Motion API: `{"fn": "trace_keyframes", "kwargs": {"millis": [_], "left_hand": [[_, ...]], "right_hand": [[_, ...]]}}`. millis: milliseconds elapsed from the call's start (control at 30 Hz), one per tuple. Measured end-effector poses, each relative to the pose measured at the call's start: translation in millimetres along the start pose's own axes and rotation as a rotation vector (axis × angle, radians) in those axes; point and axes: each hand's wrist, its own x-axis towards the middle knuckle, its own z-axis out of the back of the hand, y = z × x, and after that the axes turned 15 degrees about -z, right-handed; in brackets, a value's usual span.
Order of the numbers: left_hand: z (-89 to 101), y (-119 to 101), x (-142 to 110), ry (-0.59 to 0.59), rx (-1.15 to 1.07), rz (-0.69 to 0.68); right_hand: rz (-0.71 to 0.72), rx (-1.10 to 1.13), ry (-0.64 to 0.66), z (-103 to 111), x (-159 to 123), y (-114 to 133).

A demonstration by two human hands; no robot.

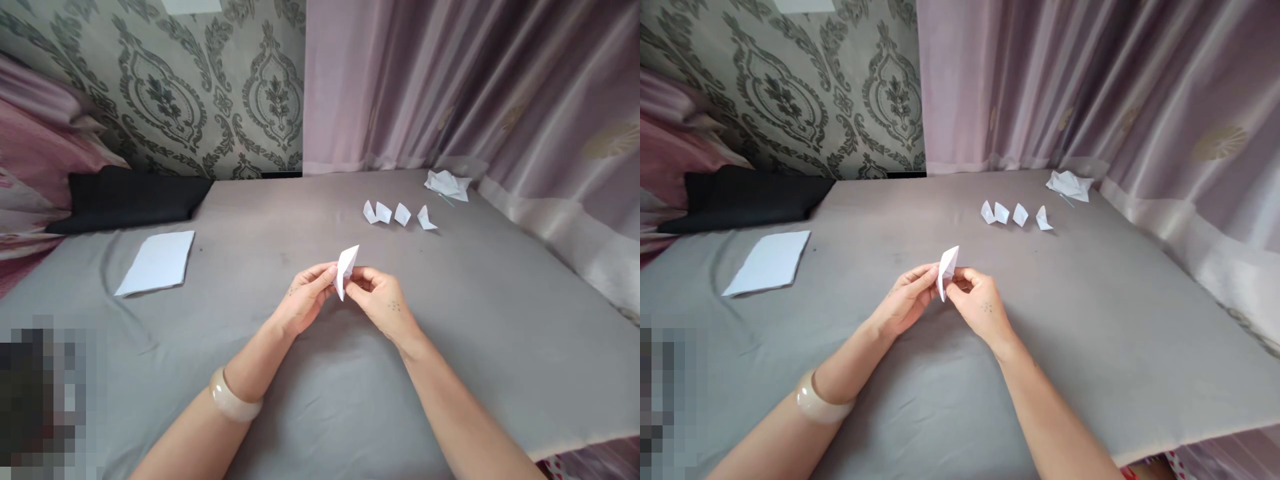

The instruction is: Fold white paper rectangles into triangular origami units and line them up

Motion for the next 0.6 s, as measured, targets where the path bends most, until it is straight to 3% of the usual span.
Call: {"fn": "trace_keyframes", "kwargs": {"millis": [267, 600], "left_hand": [[0.1, 1.4, -1.1, 0.069, -0.001, 0.020], [0.0, -1.1, 0.8, 0.004, -0.029, 0.134]], "right_hand": [[-0.038, -0.029, -0.077, -2.3, -2.6, 4.1], [-0.113, -0.015, -0.070, -3.4, 0.3, -1.2]]}}
